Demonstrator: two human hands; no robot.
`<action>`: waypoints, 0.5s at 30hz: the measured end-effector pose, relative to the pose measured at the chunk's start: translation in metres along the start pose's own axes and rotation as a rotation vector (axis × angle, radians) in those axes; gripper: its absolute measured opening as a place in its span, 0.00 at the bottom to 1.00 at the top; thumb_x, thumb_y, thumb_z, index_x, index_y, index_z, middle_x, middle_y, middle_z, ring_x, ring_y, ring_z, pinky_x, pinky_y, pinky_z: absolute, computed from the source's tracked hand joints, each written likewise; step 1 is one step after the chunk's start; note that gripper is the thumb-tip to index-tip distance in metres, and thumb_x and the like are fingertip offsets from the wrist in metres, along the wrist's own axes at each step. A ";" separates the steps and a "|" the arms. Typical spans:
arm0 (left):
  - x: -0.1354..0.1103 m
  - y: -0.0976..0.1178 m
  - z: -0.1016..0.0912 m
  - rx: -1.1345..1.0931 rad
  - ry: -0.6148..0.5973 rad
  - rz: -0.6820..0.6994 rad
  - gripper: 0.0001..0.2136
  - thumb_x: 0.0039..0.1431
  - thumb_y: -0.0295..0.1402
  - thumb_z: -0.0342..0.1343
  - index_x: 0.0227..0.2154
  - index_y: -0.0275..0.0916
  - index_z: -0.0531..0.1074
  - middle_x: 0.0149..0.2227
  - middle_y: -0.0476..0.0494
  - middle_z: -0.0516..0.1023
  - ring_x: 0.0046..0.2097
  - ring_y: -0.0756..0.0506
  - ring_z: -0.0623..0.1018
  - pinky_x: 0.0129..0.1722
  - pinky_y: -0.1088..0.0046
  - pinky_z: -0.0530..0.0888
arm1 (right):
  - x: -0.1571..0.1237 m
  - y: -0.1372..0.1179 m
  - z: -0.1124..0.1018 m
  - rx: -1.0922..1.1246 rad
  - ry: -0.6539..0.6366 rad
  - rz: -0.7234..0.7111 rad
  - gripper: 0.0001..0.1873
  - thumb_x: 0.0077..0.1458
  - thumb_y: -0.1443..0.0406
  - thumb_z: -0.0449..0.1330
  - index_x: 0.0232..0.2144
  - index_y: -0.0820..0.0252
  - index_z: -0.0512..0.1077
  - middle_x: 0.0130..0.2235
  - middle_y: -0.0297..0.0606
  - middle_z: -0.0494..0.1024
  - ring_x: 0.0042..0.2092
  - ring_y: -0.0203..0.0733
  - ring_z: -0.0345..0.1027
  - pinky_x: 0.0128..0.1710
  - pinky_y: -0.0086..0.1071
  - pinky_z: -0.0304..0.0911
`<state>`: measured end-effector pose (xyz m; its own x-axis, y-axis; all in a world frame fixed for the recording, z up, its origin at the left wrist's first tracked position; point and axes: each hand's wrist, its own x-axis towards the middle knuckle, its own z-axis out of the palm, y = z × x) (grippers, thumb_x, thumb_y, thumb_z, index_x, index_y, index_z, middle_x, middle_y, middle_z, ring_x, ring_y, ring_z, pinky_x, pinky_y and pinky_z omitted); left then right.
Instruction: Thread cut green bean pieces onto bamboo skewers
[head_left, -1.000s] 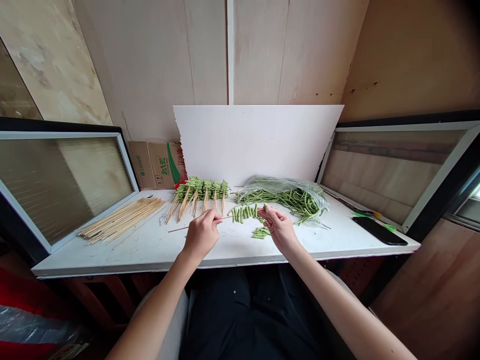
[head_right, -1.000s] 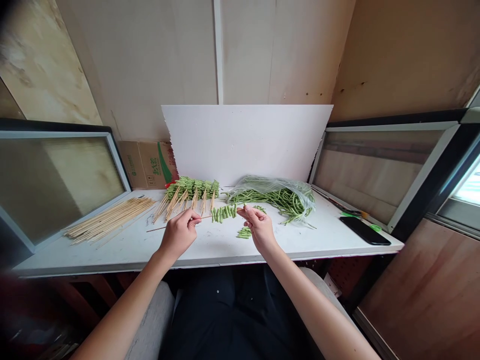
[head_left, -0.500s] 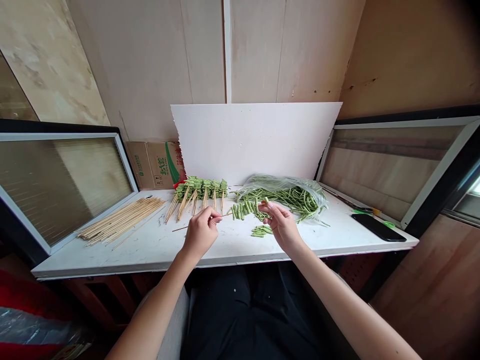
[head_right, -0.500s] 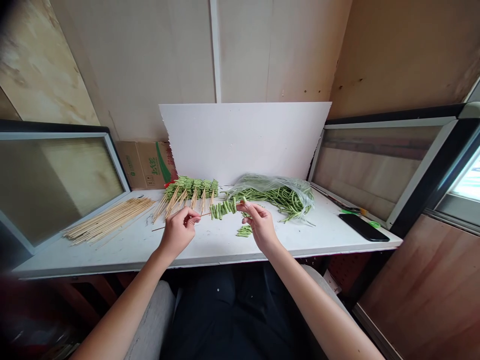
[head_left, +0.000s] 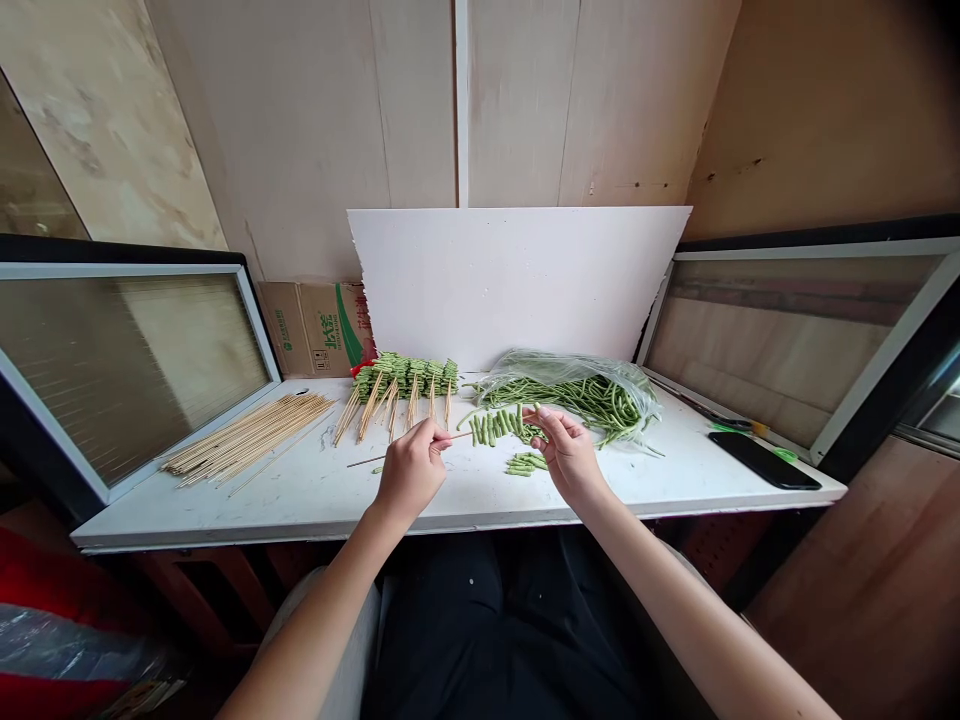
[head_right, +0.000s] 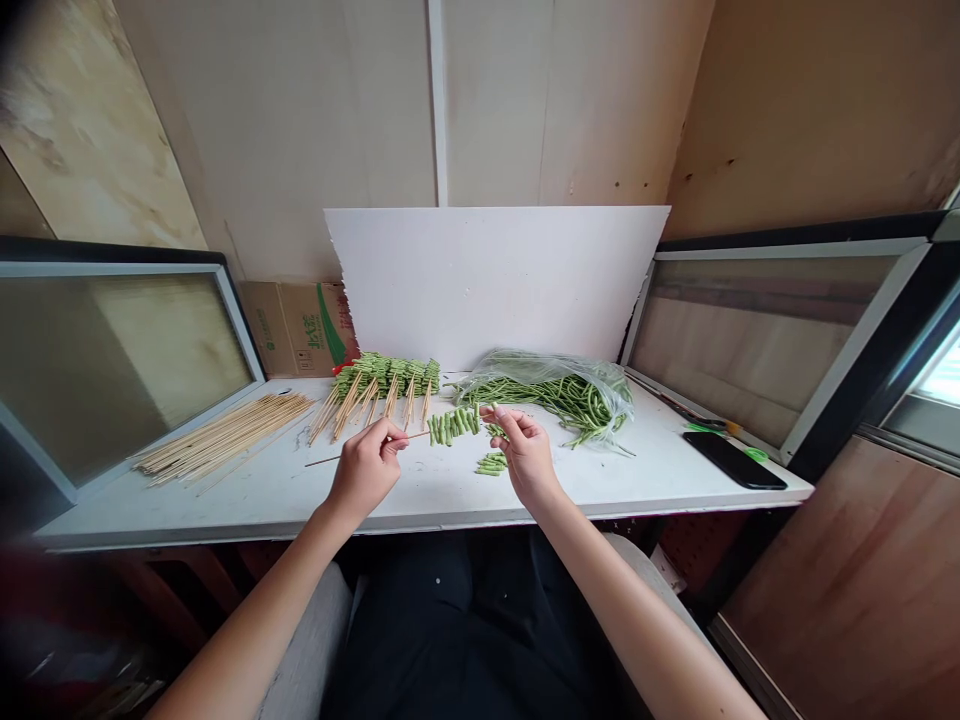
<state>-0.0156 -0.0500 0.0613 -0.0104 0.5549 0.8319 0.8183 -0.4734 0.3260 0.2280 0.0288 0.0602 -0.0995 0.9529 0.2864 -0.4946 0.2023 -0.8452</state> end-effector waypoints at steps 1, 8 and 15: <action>-0.001 0.001 0.001 -0.003 -0.004 -0.008 0.11 0.60 0.17 0.51 0.31 0.41 0.69 0.31 0.46 0.81 0.33 0.44 0.81 0.32 0.71 0.73 | 0.000 0.001 0.000 0.003 0.007 0.001 0.14 0.50 0.52 0.76 0.32 0.52 0.82 0.46 0.41 0.86 0.52 0.50 0.77 0.30 0.31 0.65; -0.002 0.004 0.005 -0.133 -0.041 -0.124 0.09 0.62 0.20 0.53 0.31 0.41 0.72 0.30 0.46 0.83 0.34 0.44 0.83 0.34 0.71 0.75 | 0.000 -0.004 0.002 -0.033 0.017 -0.061 0.15 0.51 0.51 0.75 0.35 0.51 0.83 0.50 0.42 0.86 0.57 0.53 0.75 0.32 0.33 0.66; 0.005 -0.002 -0.002 -0.166 -0.069 -0.110 0.12 0.64 0.19 0.51 0.36 0.40 0.77 0.27 0.48 0.80 0.32 0.47 0.81 0.36 0.74 0.76 | -0.007 -0.019 0.005 -0.197 -0.025 -0.223 0.13 0.56 0.52 0.73 0.40 0.51 0.85 0.52 0.42 0.85 0.58 0.53 0.74 0.44 0.39 0.69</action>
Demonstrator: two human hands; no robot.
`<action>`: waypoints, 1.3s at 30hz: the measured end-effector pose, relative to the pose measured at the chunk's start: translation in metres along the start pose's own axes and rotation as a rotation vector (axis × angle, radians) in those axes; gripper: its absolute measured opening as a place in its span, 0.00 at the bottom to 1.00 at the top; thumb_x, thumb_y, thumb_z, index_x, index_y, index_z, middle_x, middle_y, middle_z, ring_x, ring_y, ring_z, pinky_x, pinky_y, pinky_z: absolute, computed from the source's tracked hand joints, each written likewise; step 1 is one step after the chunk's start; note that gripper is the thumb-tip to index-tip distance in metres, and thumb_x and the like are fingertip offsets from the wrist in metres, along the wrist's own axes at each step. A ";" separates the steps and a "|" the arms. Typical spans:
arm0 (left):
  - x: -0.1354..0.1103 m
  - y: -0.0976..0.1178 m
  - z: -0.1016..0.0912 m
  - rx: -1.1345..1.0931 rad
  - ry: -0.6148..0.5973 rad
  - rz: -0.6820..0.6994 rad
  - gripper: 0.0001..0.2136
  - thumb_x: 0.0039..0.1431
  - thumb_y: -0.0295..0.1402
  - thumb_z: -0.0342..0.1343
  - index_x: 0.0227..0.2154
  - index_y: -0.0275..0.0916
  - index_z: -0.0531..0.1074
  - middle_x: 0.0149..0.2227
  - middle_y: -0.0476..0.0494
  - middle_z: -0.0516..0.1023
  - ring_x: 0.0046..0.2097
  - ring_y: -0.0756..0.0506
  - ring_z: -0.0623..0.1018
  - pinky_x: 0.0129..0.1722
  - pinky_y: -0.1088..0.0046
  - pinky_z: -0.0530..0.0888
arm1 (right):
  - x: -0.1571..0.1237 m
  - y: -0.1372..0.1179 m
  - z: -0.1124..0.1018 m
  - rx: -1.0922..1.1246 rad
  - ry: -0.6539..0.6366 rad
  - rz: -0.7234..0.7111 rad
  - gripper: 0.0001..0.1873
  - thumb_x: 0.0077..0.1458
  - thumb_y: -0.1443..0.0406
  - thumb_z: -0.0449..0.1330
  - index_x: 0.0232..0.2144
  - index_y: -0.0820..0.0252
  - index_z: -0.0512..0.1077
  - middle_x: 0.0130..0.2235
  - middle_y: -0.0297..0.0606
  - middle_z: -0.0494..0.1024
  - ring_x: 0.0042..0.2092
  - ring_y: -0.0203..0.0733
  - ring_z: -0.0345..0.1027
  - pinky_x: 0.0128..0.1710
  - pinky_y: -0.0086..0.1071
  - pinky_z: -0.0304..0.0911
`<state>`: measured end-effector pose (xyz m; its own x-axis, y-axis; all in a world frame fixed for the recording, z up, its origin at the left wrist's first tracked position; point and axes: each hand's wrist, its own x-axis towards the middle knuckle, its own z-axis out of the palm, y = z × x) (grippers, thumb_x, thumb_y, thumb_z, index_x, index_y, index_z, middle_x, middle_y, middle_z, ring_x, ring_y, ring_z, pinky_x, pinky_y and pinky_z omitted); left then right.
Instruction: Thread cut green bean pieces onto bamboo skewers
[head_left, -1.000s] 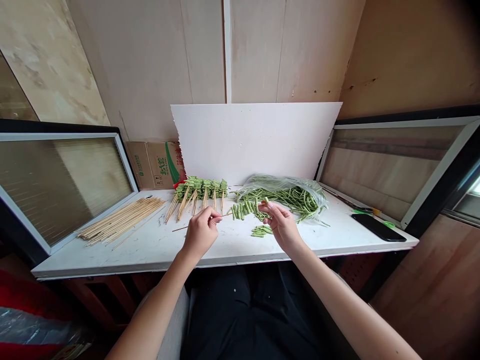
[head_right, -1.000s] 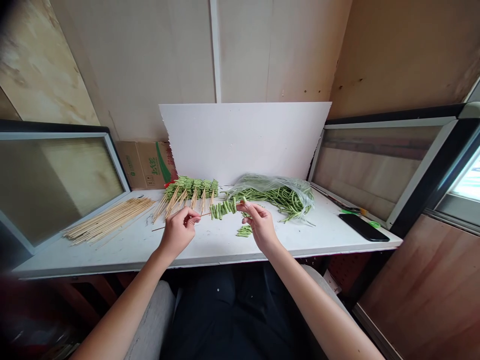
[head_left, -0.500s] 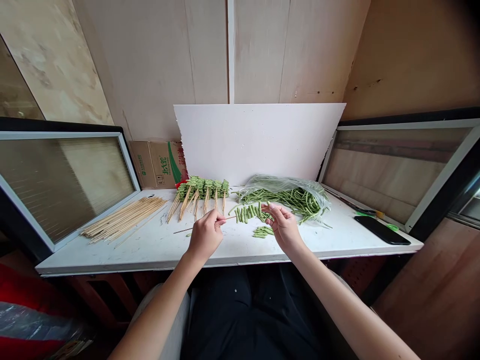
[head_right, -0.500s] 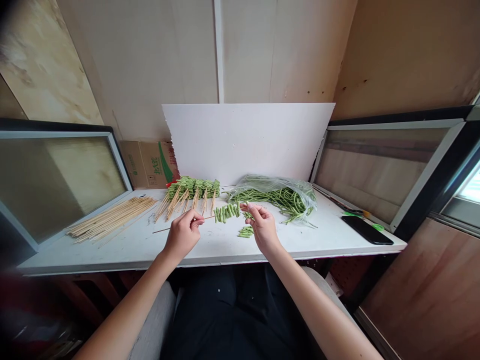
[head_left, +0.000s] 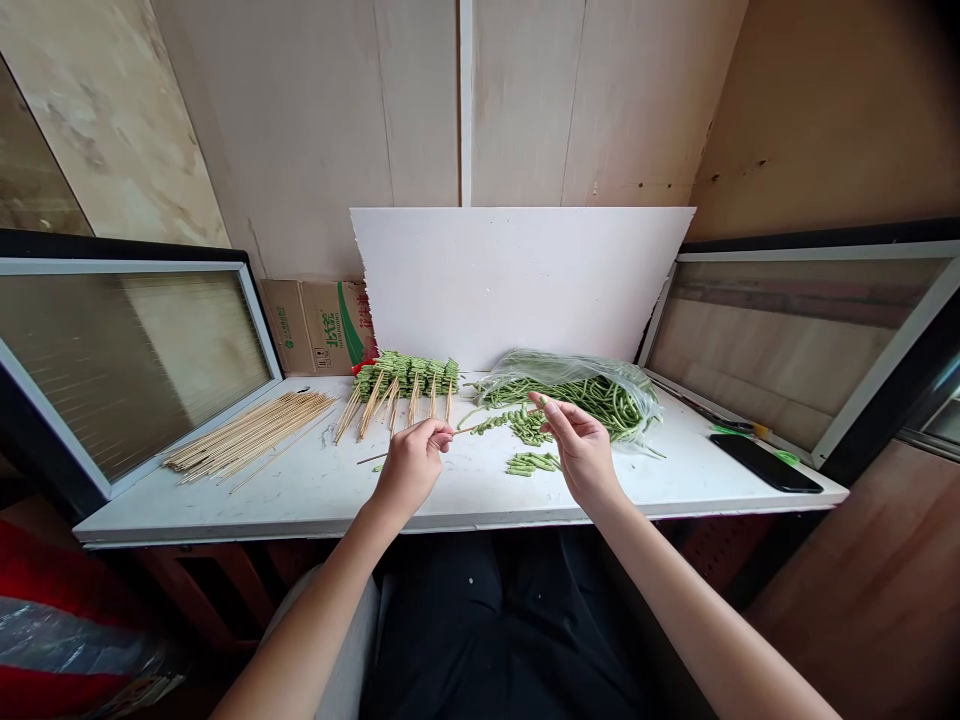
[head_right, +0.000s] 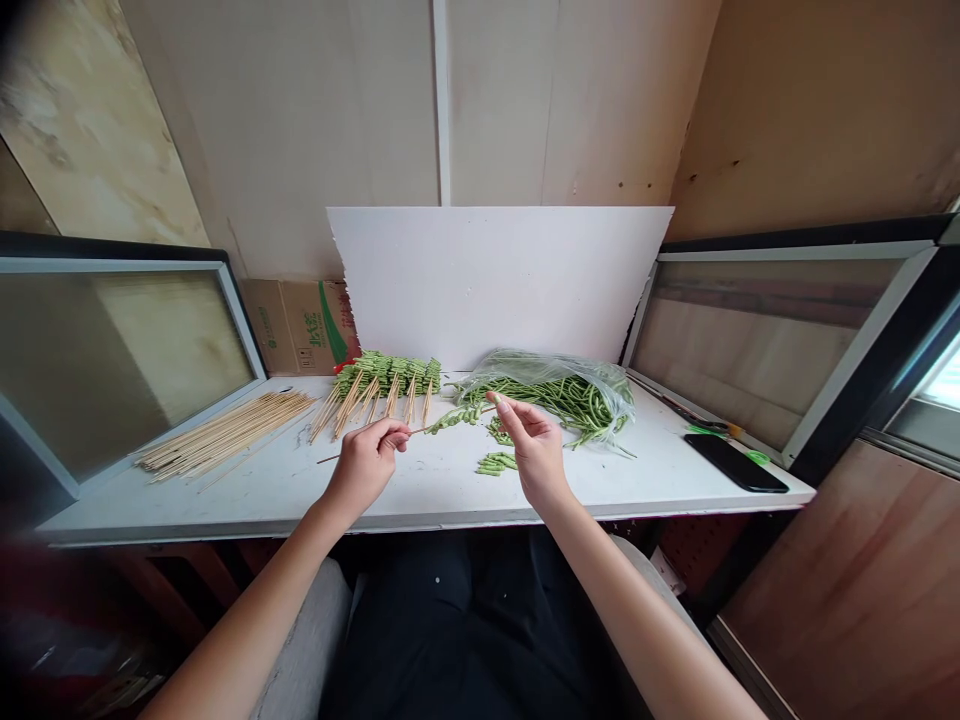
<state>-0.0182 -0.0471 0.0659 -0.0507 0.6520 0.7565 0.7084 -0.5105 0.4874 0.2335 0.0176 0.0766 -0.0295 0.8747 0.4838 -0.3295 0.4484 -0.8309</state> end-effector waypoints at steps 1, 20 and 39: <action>0.000 -0.001 -0.001 0.002 0.001 0.001 0.12 0.63 0.19 0.51 0.36 0.40 0.77 0.27 0.49 0.80 0.31 0.47 0.81 0.36 0.74 0.76 | 0.000 -0.001 0.000 -0.016 -0.006 -0.020 0.13 0.57 0.52 0.73 0.40 0.51 0.85 0.52 0.41 0.85 0.58 0.54 0.74 0.47 0.40 0.69; -0.003 -0.014 0.001 -0.039 -0.102 0.008 0.19 0.51 0.13 0.44 0.33 0.38 0.76 0.26 0.49 0.75 0.30 0.49 0.76 0.34 0.75 0.72 | -0.003 0.000 0.005 -0.104 -0.016 -0.125 0.13 0.56 0.51 0.72 0.32 0.52 0.81 0.41 0.38 0.80 0.41 0.43 0.70 0.38 0.36 0.64; -0.002 -0.010 0.006 0.004 -0.039 -0.018 0.12 0.63 0.20 0.53 0.29 0.39 0.78 0.25 0.48 0.78 0.28 0.48 0.76 0.33 0.73 0.70 | -0.004 0.005 0.003 -0.082 0.053 -0.099 0.14 0.58 0.51 0.71 0.33 0.53 0.79 0.40 0.38 0.78 0.42 0.44 0.70 0.46 0.39 0.65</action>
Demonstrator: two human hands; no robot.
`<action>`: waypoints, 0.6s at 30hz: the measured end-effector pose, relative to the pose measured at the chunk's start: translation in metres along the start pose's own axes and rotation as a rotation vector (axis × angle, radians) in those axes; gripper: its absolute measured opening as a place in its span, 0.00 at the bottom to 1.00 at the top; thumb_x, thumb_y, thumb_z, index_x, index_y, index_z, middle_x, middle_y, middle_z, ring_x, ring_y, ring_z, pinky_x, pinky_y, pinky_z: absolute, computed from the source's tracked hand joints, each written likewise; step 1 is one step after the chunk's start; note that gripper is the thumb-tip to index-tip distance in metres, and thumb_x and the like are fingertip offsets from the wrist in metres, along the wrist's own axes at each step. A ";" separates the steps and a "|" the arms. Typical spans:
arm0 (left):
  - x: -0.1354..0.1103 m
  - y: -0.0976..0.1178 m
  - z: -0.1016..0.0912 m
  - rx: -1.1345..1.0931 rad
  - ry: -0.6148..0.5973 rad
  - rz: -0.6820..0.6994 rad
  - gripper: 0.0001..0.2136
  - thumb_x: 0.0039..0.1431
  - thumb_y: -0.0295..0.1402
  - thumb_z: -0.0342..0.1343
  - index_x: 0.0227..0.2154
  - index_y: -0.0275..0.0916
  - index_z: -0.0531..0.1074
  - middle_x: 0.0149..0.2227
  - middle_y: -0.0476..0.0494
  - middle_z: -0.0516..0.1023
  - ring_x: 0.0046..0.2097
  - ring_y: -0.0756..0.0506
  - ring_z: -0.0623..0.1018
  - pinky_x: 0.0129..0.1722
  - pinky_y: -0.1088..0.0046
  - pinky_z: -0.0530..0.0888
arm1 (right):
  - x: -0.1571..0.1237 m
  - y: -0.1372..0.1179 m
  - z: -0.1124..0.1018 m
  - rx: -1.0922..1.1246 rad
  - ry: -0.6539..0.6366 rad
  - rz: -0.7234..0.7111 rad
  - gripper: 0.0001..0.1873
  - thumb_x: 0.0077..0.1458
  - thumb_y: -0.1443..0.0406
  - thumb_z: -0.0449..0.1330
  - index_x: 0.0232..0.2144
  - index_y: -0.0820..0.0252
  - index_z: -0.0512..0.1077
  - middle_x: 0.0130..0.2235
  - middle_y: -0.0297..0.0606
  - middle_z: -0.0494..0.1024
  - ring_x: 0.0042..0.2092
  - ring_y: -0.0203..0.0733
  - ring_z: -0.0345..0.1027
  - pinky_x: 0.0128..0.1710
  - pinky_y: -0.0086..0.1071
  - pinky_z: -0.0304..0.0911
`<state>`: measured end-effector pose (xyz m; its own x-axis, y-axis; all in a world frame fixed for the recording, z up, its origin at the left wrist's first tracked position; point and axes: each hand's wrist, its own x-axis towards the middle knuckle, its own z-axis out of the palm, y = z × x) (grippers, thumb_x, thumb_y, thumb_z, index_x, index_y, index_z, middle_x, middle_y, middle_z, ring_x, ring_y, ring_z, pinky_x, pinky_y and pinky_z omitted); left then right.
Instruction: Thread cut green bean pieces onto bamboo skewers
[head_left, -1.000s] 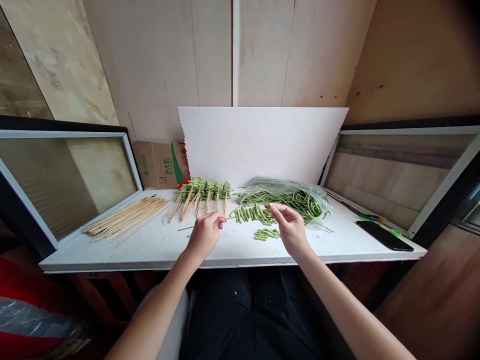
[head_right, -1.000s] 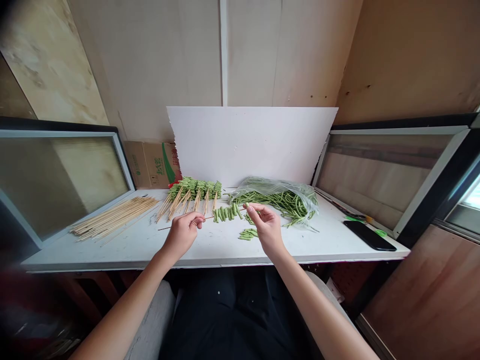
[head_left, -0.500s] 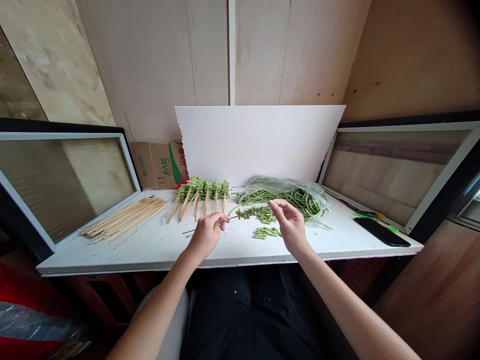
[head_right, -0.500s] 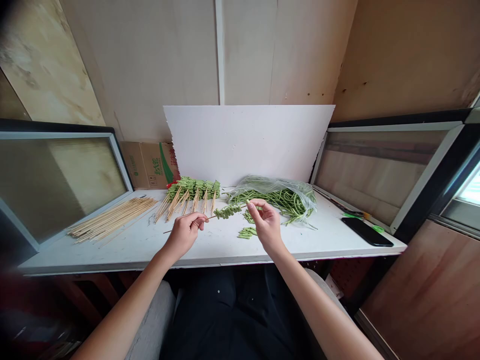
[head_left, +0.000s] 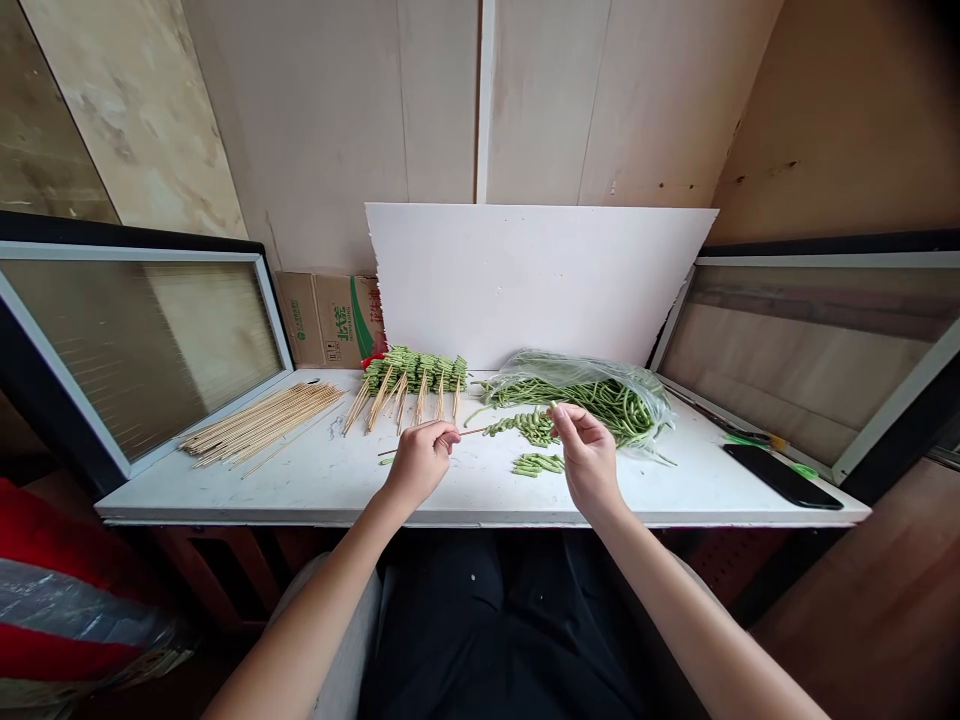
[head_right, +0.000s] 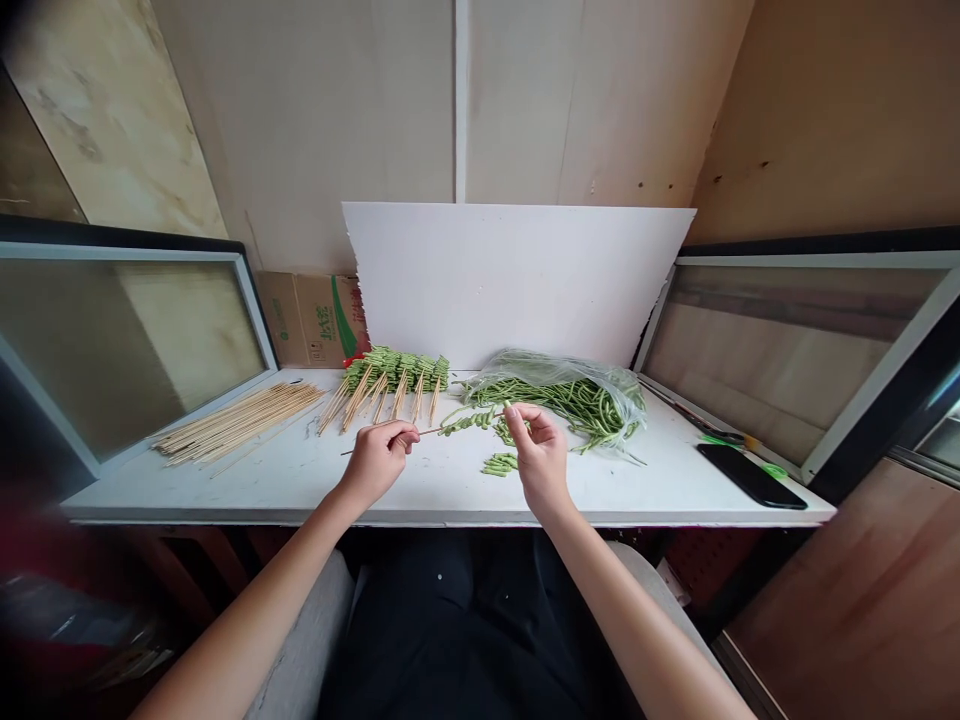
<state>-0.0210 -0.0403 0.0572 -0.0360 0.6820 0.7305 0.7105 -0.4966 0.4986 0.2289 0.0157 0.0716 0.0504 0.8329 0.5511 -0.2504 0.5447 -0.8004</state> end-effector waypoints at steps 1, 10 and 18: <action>0.000 -0.002 0.000 0.000 0.000 -0.006 0.12 0.62 0.19 0.53 0.29 0.39 0.77 0.25 0.48 0.78 0.28 0.48 0.75 0.33 0.73 0.70 | -0.002 0.000 0.002 -0.003 -0.003 -0.002 0.14 0.58 0.51 0.71 0.33 0.53 0.79 0.40 0.38 0.78 0.42 0.44 0.69 0.46 0.39 0.65; 0.003 -0.004 -0.012 0.093 -0.108 -0.024 0.14 0.51 0.15 0.46 0.27 0.40 0.72 0.27 0.48 0.77 0.30 0.47 0.74 0.33 0.74 0.68 | -0.006 -0.012 0.007 -0.087 -0.046 -0.096 0.14 0.55 0.50 0.72 0.34 0.50 0.81 0.47 0.42 0.74 0.45 0.47 0.69 0.39 0.39 0.65; 0.008 0.001 -0.026 0.035 -0.300 -0.069 0.13 0.61 0.21 0.47 0.30 0.41 0.75 0.27 0.48 0.78 0.29 0.46 0.76 0.31 0.73 0.69 | -0.001 -0.016 0.002 -0.114 -0.115 -0.084 0.12 0.55 0.51 0.73 0.35 0.49 0.82 0.47 0.42 0.73 0.48 0.49 0.69 0.41 0.39 0.67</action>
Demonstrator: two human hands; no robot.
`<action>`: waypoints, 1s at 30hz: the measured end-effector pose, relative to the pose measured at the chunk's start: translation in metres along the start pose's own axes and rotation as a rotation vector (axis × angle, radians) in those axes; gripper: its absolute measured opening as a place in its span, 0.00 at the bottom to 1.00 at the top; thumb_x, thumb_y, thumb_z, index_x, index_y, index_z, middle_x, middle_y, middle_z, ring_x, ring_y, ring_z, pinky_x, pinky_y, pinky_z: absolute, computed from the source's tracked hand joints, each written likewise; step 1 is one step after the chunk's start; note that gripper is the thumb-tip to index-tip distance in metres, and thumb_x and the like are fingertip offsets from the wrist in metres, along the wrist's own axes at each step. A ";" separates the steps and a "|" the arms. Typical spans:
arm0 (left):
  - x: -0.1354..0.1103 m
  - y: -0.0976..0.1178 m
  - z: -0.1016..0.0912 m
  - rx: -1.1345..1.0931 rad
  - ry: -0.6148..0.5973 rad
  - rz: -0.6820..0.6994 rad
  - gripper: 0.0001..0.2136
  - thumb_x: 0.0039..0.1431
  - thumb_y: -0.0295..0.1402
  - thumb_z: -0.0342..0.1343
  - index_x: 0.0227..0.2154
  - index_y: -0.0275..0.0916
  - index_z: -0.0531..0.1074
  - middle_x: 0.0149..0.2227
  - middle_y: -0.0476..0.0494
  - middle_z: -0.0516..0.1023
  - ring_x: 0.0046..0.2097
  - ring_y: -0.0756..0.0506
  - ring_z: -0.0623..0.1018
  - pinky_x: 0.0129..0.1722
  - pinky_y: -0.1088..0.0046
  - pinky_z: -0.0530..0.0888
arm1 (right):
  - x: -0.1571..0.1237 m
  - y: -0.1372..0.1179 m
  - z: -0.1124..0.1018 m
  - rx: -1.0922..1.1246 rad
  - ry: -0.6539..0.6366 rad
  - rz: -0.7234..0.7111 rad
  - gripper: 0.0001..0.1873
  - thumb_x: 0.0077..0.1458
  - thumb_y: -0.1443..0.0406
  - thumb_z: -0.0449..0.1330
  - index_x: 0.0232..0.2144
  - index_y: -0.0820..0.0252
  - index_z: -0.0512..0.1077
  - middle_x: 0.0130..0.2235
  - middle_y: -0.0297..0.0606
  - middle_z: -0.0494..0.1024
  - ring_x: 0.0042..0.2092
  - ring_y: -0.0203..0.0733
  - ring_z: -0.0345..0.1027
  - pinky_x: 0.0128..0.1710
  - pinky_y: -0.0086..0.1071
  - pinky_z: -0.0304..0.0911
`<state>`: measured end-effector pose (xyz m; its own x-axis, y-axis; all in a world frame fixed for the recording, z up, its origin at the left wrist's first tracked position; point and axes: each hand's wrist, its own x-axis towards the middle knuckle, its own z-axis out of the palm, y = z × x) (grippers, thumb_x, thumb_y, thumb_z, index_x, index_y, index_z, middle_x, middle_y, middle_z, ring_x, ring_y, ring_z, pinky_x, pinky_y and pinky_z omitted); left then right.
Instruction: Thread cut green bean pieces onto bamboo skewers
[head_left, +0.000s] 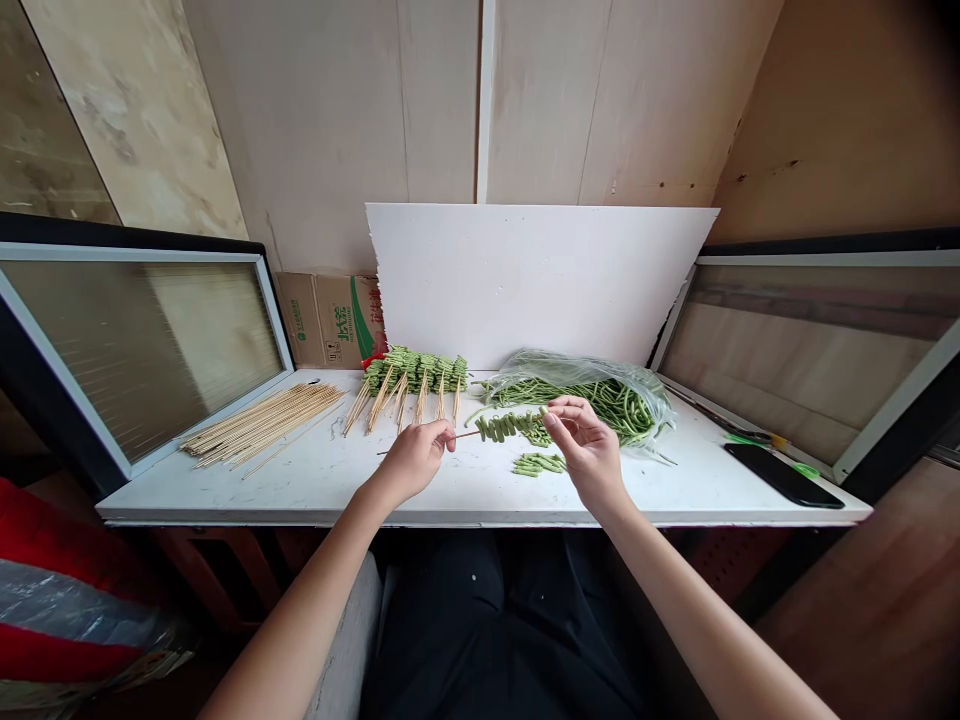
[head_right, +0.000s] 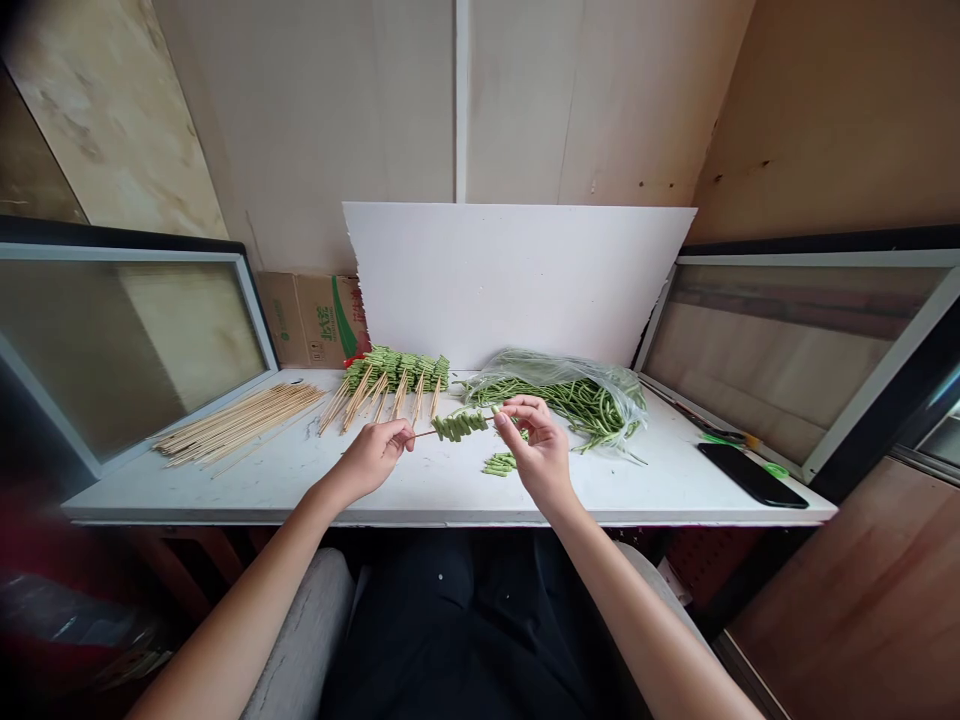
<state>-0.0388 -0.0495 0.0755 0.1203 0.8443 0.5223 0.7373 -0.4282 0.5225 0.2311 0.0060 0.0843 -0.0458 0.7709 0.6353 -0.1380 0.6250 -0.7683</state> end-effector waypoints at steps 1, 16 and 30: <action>0.000 0.001 -0.001 -0.033 -0.008 -0.012 0.12 0.66 0.25 0.48 0.32 0.41 0.75 0.26 0.49 0.78 0.29 0.46 0.76 0.31 0.73 0.69 | 0.002 0.002 -0.002 0.001 0.014 0.007 0.12 0.55 0.51 0.73 0.35 0.50 0.82 0.47 0.42 0.74 0.48 0.48 0.69 0.41 0.39 0.67; -0.002 0.012 0.001 -0.039 0.108 0.017 0.07 0.67 0.37 0.62 0.34 0.44 0.82 0.28 0.48 0.83 0.31 0.46 0.79 0.32 0.72 0.71 | 0.011 0.018 -0.020 -0.045 0.100 0.060 0.16 0.57 0.47 0.70 0.35 0.52 0.81 0.48 0.41 0.78 0.51 0.50 0.70 0.45 0.38 0.67; 0.000 0.000 0.004 -0.046 0.157 -0.013 0.10 0.67 0.30 0.55 0.32 0.42 0.80 0.26 0.49 0.81 0.28 0.47 0.78 0.31 0.73 0.71 | 0.010 0.021 -0.016 0.013 0.058 0.091 0.13 0.58 0.51 0.71 0.35 0.52 0.81 0.44 0.39 0.77 0.47 0.47 0.69 0.45 0.37 0.65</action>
<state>-0.0363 -0.0483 0.0733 0.0026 0.7905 0.6125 0.7066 -0.4348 0.5582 0.2441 0.0283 0.0733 -0.0018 0.8303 0.5572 -0.1487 0.5508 -0.8213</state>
